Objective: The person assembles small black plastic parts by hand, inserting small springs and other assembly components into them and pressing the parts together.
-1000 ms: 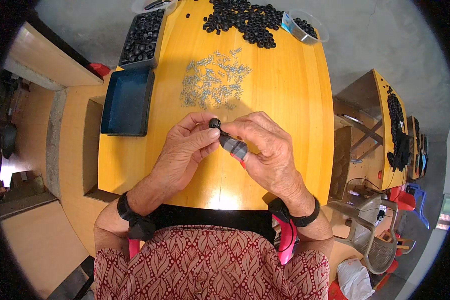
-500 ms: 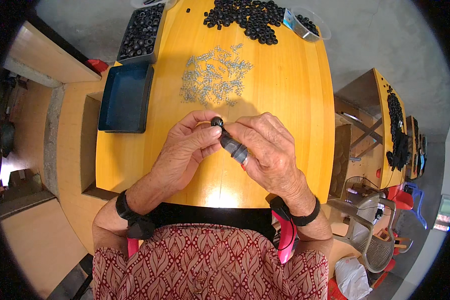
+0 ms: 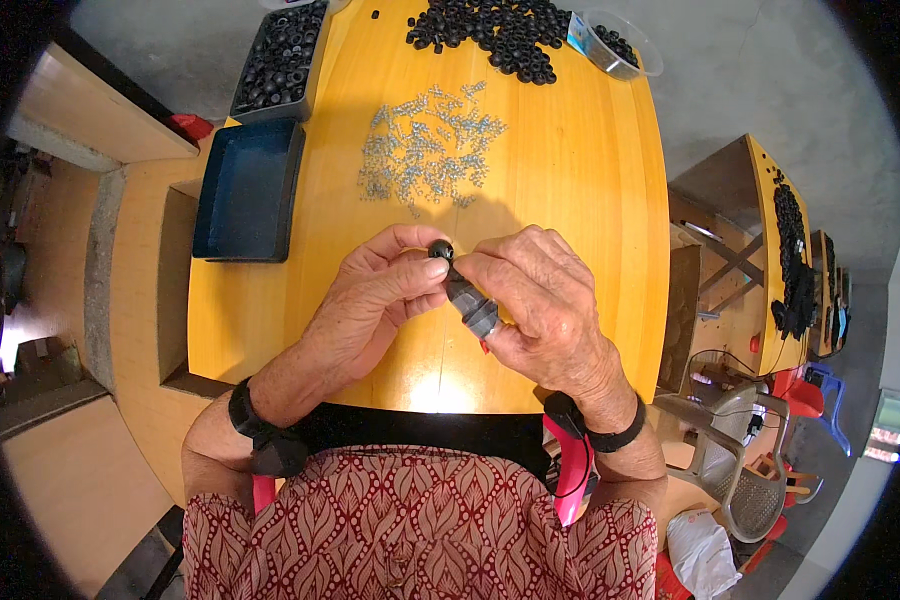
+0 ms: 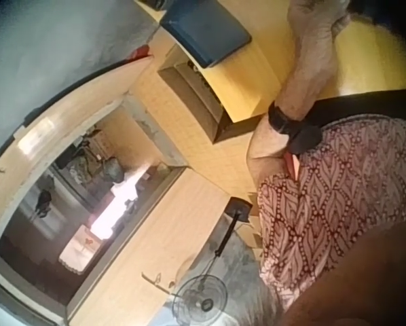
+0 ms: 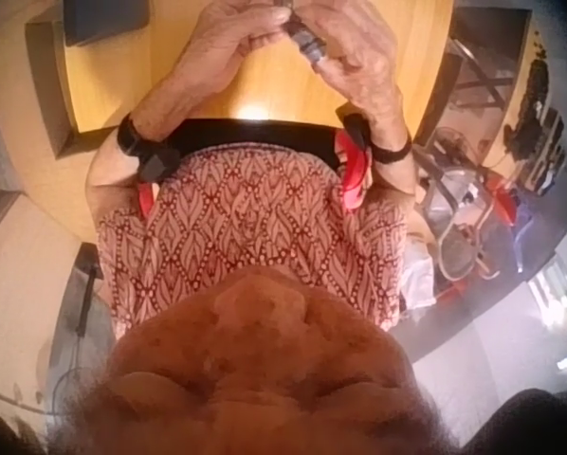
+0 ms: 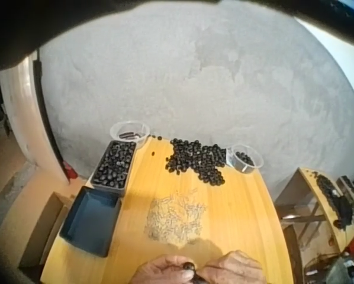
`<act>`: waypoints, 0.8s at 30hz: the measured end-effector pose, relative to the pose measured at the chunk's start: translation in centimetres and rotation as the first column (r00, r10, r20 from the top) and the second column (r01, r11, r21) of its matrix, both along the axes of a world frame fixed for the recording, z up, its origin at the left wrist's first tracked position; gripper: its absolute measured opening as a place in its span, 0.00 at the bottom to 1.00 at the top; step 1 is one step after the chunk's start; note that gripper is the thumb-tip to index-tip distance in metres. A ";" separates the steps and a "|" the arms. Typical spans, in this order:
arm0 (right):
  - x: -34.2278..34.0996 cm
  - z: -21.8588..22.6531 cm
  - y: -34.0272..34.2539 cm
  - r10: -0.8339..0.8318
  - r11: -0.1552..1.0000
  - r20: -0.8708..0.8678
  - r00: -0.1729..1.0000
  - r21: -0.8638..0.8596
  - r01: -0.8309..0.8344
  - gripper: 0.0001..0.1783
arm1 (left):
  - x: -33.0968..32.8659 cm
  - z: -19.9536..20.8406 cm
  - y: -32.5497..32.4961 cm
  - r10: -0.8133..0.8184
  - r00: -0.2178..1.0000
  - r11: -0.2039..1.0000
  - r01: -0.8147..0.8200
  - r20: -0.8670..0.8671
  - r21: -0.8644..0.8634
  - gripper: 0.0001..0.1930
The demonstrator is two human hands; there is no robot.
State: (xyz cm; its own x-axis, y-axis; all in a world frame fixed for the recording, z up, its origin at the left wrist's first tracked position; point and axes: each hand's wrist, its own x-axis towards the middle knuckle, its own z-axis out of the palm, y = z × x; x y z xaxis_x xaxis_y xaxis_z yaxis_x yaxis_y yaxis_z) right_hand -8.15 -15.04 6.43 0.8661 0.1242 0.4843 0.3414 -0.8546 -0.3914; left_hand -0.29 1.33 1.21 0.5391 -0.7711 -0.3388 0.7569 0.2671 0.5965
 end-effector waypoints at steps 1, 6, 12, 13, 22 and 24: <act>0.0 0.0 0.0 -0.001 1.000 -0.001 1.000 0.000 0.001 0.15 | -0.1 -0.1 0.0 -0.005 1.000 1.000 0.005 0.005 -0.003 0.12; -0.3 0.0 -0.2 -0.055 0.994 -0.009 0.998 0.090 0.055 0.13 | 0.1 -0.3 0.0 -0.039 0.998 0.998 0.037 -0.041 -0.052 0.12; -0.4 0.0 -0.5 -0.077 0.993 -0.030 0.997 0.091 0.079 0.13 | 0.1 -0.1 0.1 -0.058 0.998 0.995 0.055 -0.031 -0.078 0.12; -0.4 0.0 -0.5 -0.078 0.993 -0.033 0.996 0.090 0.081 0.13 | 0.1 -0.1 0.1 -0.065 0.998 0.995 0.063 -0.019 -0.073 0.12; -0.5 -0.1 -0.7 -0.094 0.992 -0.060 0.994 0.083 0.099 0.13 | -0.1 -0.4 -0.1 -0.061 0.997 0.996 0.064 0.045 -0.067 0.14; -0.5 0.0 -0.6 -0.076 0.991 -0.070 0.995 0.102 0.083 0.13 | 0.0 -0.5 -0.1 -0.062 0.997 0.996 0.064 0.035 -0.066 0.13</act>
State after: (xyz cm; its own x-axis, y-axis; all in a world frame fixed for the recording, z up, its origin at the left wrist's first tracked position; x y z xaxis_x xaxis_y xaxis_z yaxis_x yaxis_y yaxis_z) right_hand -8.63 -15.62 6.39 0.9015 0.0053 0.4327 0.2447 -0.8308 -0.4998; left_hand -0.32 1.22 0.70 0.4992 -0.8241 -0.2677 0.7534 0.2602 0.6039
